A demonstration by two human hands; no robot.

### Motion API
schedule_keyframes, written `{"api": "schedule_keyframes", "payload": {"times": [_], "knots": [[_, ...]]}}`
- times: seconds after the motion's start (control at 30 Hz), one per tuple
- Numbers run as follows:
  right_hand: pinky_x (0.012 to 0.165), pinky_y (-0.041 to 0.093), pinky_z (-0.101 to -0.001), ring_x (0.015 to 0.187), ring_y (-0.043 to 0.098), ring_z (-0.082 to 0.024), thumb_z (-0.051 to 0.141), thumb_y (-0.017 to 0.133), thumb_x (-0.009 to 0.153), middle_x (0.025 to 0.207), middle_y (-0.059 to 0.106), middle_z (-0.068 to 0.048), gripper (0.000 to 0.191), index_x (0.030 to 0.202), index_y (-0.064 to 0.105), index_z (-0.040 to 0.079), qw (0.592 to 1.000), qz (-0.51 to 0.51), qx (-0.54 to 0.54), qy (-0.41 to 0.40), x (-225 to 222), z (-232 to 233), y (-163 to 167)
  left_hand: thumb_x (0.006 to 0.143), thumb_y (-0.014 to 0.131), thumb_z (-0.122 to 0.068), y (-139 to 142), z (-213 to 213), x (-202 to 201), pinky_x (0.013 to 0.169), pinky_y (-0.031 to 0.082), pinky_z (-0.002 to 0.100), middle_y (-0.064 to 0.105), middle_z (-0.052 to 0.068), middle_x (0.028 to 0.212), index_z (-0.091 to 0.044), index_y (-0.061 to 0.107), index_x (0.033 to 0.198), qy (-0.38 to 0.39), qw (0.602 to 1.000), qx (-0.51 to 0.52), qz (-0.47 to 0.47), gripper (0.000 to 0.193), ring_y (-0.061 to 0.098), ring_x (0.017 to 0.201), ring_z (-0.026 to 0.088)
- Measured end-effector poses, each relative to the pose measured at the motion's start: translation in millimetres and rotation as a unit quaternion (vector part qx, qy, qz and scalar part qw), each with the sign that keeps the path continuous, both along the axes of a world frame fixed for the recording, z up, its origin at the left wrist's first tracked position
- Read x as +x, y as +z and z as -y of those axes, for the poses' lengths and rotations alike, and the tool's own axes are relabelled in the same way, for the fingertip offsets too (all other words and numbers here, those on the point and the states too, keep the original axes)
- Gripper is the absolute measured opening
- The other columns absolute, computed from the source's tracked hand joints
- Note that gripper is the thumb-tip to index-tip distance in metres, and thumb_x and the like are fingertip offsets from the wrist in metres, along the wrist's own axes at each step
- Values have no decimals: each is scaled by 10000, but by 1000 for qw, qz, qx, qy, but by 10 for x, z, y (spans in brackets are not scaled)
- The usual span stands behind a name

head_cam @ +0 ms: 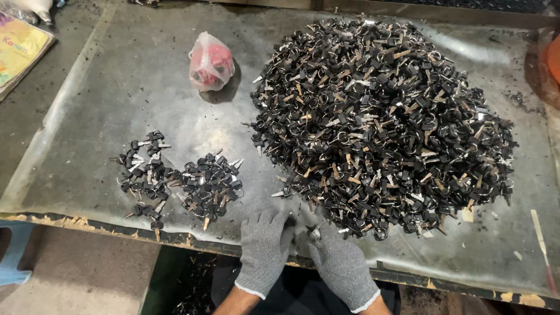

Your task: The person, wearing gray work gloves, picks small black metal parts one at a time from a large pile on a metal worktable and places them into a separate sorted pile on the left side of the table. The sorted pile gradually grows as the person continues moving parts across the table.

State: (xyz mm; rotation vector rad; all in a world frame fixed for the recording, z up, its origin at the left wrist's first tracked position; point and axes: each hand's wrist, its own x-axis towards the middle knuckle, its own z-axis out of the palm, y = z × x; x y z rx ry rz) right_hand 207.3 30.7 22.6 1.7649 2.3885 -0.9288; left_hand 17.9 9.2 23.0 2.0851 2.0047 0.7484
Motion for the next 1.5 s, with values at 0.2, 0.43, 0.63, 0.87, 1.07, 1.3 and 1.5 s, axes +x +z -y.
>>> {"api": "schedule_keyframes", "payload": {"times": [0.2, 0.43, 0.63, 0.87, 1.07, 1.3, 1.5], "knots": [[789, 648, -402, 870, 775, -243, 346, 583, 1005, 1049, 783, -134, 671, 1568, 293, 124, 991, 46, -129, -16, -3, 14, -62, 883, 696, -179, 51, -40, 106, 758, 484, 401, 715, 69, 926, -92, 705, 1121, -111, 994, 18, -8, 253, 691, 849, 220], [768, 658, -397, 848, 777, -273, 388, 534, 1024, 950, 771, -153, 695, 1574, 236, 85, 988, 59, -141, -22, -32, 108, 152, 837, 726, -212, 221, -52, 43, 642, 523, 396, 727, 73, 825, -106, 632, 1338, -14, 977, -156, 145, 521, 705, 690, 247], [724, 652, -435, 833, 767, -325, 352, 583, 962, 1230, 665, -222, 788, 1592, 203, 70, 998, 15, -52, -14, -149, -22, 150, 843, 713, -155, 153, -73, -54, 666, 488, 425, 759, 80, 894, -103, 723, 1053, -107, 985, -43, 128, 217, 718, 775, 274], [734, 646, -435, 856, 771, -329, 281, 513, 1040, 1265, 634, -250, 761, 1631, 127, -2, 992, 97, -75, 32, -126, -62, 193, 873, 683, -103, 117, -35, -23, 695, 480, 441, 697, 101, 881, -91, 708, 1041, -112, 989, -53, 84, 170, 624, 718, 308], [690, 656, -397, 843, 772, -307, 271, 522, 1013, 1251, 621, -250, 723, 1606, 178, 42, 994, 66, -84, -11, -213, -78, 347, 844, 693, -95, 22, -48, -61, 690, 483, 449, 681, 131, 884, -41, 694, 1065, -138, 988, -45, 58, 228, 631, 714, 309], [655, 667, -377, 963, 754, -370, 165, 555, 924, 1122, 687, -283, 545, 1399, 403, -55, 982, 0, 177, 64, -282, -124, 293, 842, 687, -60, -13, -63, -60, 707, 516, 417, 699, 102, 889, -66, 695, 1052, -148, 986, -2, 69, 210, 652, 754, 298], [811, 632, -435, 1270, 558, -432, 31, 531, 811, 1505, 533, -295, 777, 1534, 248, 5, 990, 21, 119, 79, -281, -40, 267, 817, 688, -23, 48, -73, -67, 678, 518, 412, 709, 97, 832, -47, 661, 1235, -108, 984, -85, 116, 419, 654, 705, 295]]}}
